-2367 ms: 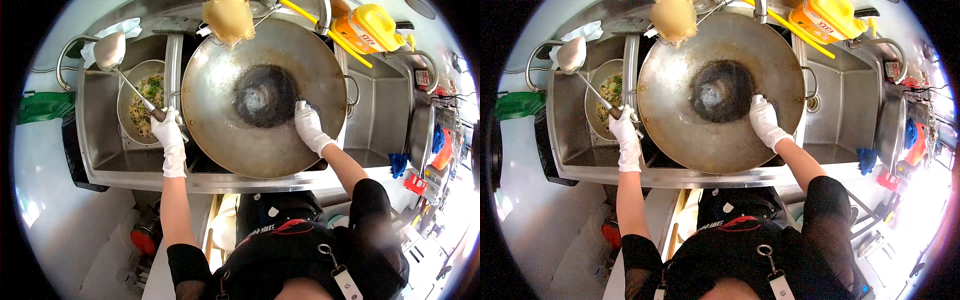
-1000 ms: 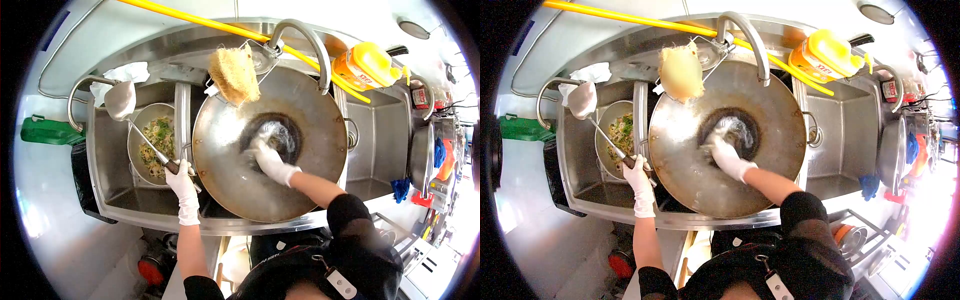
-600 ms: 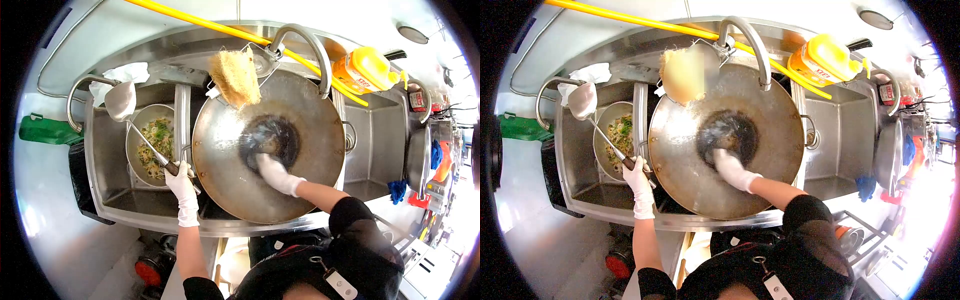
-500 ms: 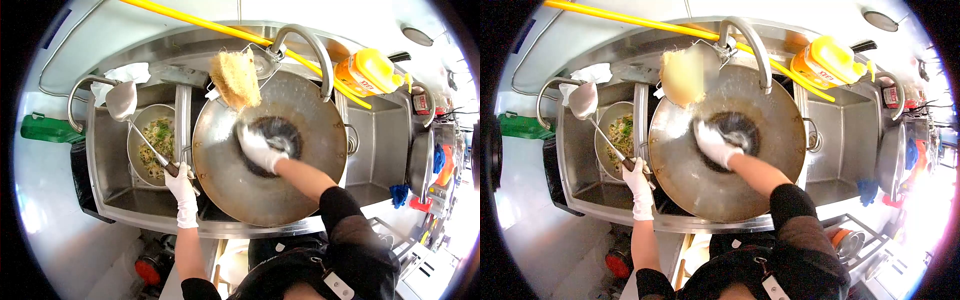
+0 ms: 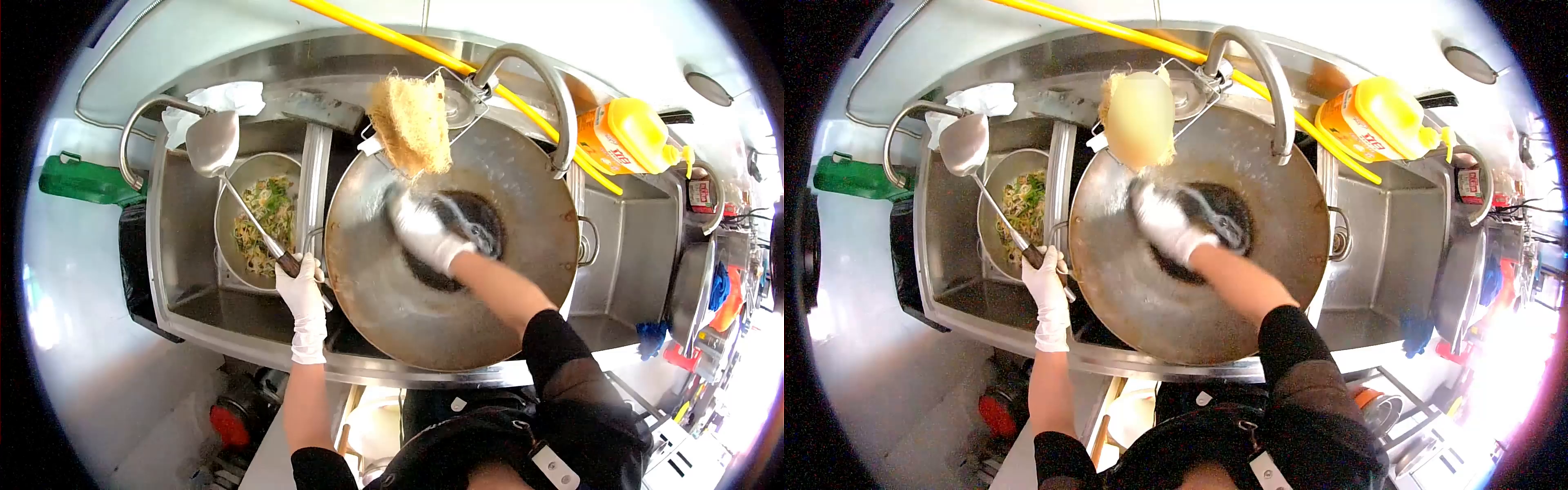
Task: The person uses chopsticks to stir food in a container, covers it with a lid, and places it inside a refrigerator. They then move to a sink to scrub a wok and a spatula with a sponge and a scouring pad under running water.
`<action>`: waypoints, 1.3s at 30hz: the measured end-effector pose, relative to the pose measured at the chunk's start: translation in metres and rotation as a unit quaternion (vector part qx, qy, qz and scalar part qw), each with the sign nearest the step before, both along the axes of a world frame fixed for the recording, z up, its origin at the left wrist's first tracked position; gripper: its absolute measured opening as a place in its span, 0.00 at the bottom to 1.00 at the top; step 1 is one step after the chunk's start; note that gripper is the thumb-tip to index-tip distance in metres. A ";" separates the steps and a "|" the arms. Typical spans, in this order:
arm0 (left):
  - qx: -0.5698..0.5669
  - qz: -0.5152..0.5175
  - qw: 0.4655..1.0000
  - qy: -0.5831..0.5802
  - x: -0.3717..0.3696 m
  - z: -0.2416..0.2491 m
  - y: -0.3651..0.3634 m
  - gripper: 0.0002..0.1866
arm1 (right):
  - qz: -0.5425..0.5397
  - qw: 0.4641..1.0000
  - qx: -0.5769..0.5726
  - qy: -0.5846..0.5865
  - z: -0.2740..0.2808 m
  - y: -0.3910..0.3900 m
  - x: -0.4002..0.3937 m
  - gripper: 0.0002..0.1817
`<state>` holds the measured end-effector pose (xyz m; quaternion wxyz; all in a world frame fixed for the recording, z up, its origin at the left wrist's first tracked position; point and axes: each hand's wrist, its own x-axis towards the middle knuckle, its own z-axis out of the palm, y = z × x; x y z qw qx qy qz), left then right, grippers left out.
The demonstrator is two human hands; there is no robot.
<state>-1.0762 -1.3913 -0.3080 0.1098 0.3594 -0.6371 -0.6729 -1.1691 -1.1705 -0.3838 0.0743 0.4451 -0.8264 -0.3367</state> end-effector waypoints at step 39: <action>-0.012 -0.010 1.000 0.005 0.000 0.002 0.001 0.08 | -0.205 0.896 -0.219 -0.327 -0.007 0.074 0.122 0.12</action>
